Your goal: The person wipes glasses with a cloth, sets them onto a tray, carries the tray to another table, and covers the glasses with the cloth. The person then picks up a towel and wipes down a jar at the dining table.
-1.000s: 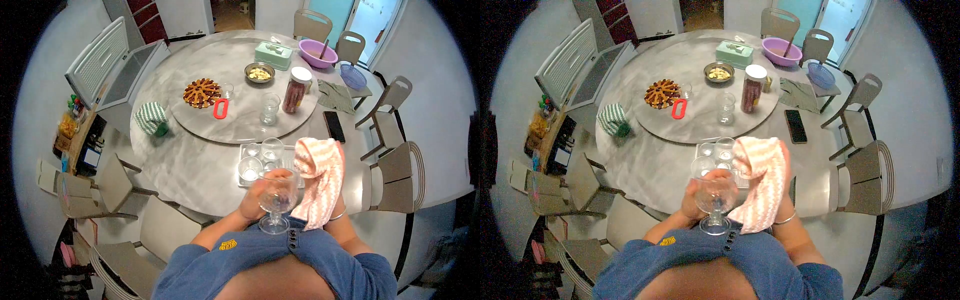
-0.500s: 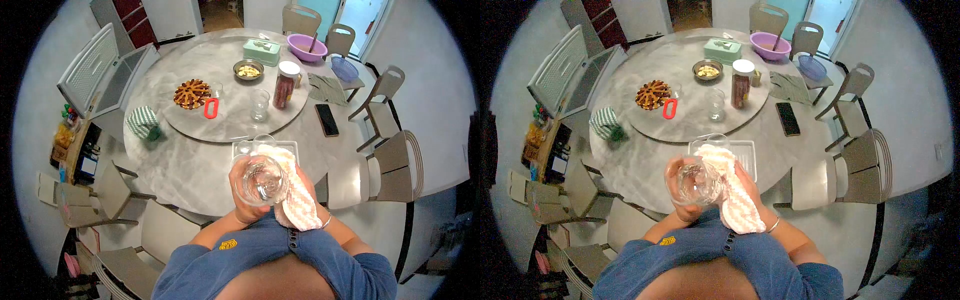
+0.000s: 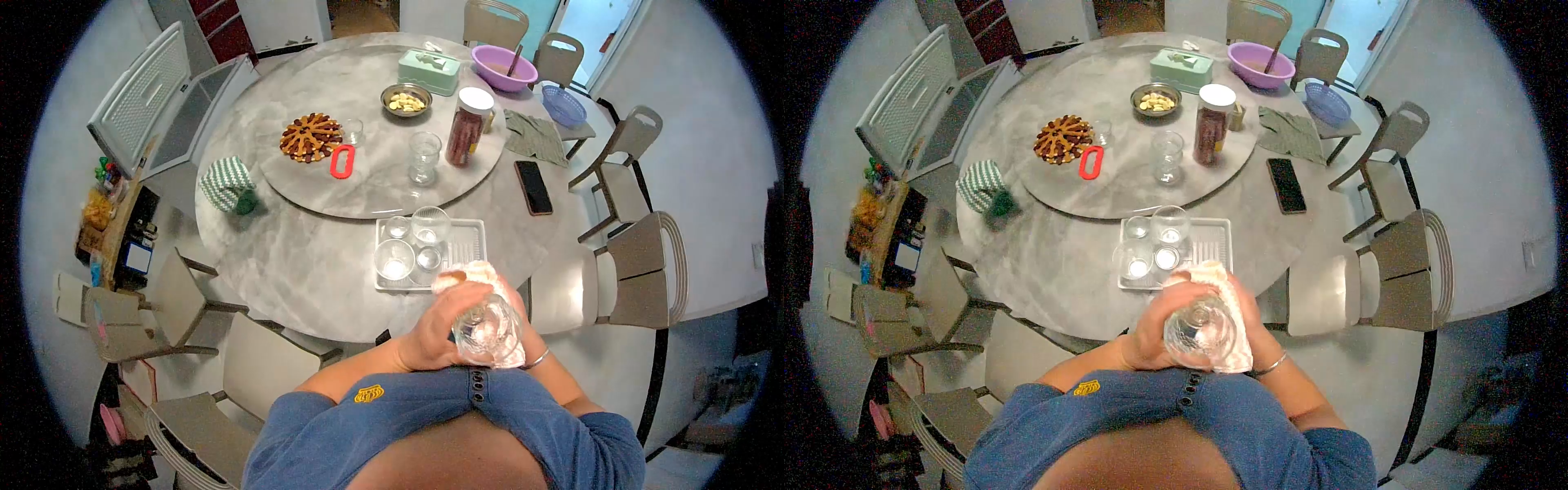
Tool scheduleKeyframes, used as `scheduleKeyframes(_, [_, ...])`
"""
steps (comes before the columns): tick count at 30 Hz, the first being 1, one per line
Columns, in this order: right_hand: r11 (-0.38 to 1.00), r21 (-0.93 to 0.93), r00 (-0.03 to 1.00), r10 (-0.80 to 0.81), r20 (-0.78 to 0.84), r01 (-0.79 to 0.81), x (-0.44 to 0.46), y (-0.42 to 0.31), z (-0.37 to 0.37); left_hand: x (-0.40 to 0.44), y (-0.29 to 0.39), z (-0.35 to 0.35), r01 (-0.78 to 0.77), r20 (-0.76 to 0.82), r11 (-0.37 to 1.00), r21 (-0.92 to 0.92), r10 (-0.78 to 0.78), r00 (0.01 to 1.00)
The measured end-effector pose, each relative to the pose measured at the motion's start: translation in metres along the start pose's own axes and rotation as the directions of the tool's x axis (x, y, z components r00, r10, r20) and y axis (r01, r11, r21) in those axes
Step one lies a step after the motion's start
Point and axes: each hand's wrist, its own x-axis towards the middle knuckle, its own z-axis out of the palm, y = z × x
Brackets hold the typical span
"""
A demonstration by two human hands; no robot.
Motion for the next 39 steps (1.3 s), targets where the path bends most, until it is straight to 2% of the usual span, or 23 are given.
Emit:
scheduleKeyframes(2, [0.991, -0.121, 0.999, 0.052, 0.003, -0.051, -0.004, 0.002, -0.014, -0.002, 0.001, -0.002, 0.324, 0.042, 0.926, -0.195, -0.322, 0.946])
scheduleKeyframes(3, [0.968, -0.250, 0.999, -0.020, -0.048, 0.008, -0.003, 0.002, -0.017, -0.002, 0.001, -0.002, 0.325, 0.045, 0.925, -0.198, -0.322, 0.946])
scheduleKeyframes(4, [0.968, -0.249, 0.998, -0.022, -0.051, 0.008, -0.005, -0.001, -0.019, -0.002, 0.000, -0.002, 0.347, 0.042, 0.926, -0.150, -0.344, 0.938])
scheduleKeyframes(6, [0.925, -0.291, 0.965, -0.260, -0.020, 0.243, -0.009, -0.012, -0.019, -0.002, -0.001, -0.002, 0.391, 0.032, 0.919, -0.051, -0.389, 0.921])
scheduleKeyframes(7, [0.927, -0.242, 0.956, -0.293, 0.014, 0.287, -0.014, -0.019, -0.018, 0.005, 0.001, -0.004, 0.373, 0.064, 0.928, 0.009, -0.373, 0.926])
scheduleKeyframes(8, [0.927, -0.243, 0.957, -0.291, 0.011, 0.284, -0.021, -0.028, -0.016, 0.003, 0.000, -0.002, 0.376, 0.064, 0.926, 0.008, -0.376, 0.924])
scheduleKeyframes(10, [0.782, -0.573, 0.967, -0.234, 0.099, 0.248, -0.033, -0.043, -0.012, 0.001, -0.005, 0.002, 0.363, 0.093, 0.930, 0.051, -0.367, 0.926])
scheduleKeyframes(11, [0.754, -0.594, 0.958, -0.178, 0.226, 0.280, -0.036, -0.043, -0.015, 0.002, -0.006, 0.003, 0.361, 0.124, 0.931, 0.058, -0.366, 0.922])
scheduleKeyframes(14, [0.680, -0.696, 0.971, -0.110, 0.212, 0.229, -0.037, -0.043, -0.013, 0.001, -0.016, 0.007, 0.290, 0.125, 0.952, 0.097, -0.300, 0.946])
scheduleKeyframes(15, [0.736, -0.645, 0.974, -0.089, 0.206, 0.204, -0.035, -0.043, -0.018, 0.000, -0.020, 0.009, 0.289, 0.125, 0.953, 0.095, -0.299, 0.946])
scheduleKeyframes(18, [0.779, -0.600, 0.982, -0.120, 0.143, 0.183, -0.031, -0.040, -0.015, -0.001, -0.026, 0.012, 0.271, 0.114, 0.956, 0.116, -0.284, 0.952])
scheduleKeyframes(21, [0.800, -0.557, 0.975, -0.183, 0.130, 0.224, -0.025, -0.039, -0.013, 0.004, -0.027, 0.014, 0.334, 0.090, 0.936, 0.112, -0.344, 0.935])
scheduleKeyframes(23, [0.813, -0.532, 0.972, -0.204, 0.120, 0.237, -0.023, -0.039, -0.011, 0.007, -0.026, 0.015, 0.382, 0.052, 0.891, 0.243, -0.406, 0.913])
scheduleKeyframes(24, [0.826, -0.507, 0.969, -0.221, 0.112, 0.247, -0.022, -0.040, -0.010, 0.009, -0.027, 0.014, 0.382, 0.052, 0.892, 0.243, -0.405, 0.913])
scheduleKeyframes(26, [0.811, -0.519, 0.962, -0.247, 0.117, 0.271, -0.015, -0.040, -0.019, 0.013, -0.029, 0.011, 0.371, 0.054, 0.804, 0.465, -0.444, 0.894])
scheduleKeyframes(30, [0.746, -0.612, 0.959, -0.274, 0.075, 0.261, -0.003, -0.041, -0.015, 0.013, -0.054, 0.010, 0.329, 0.084, 0.795, 0.510, -0.426, 0.901])
scheduleKeyframes(32, [0.762, -0.584, 0.955, -0.286, 0.083, 0.280, 0.006, -0.043, -0.010, 0.014, -0.068, 0.010, 0.234, 0.048, 0.747, 0.622, -0.335, 0.941])
scheduleKeyframes(39, [0.790, -0.541, 0.952, -0.294, 0.079, 0.289, 0.054, -0.056, -0.026, 0.032, -0.108, 0.006, 0.243, 0.085, 0.652, 0.718, -0.429, 0.899])
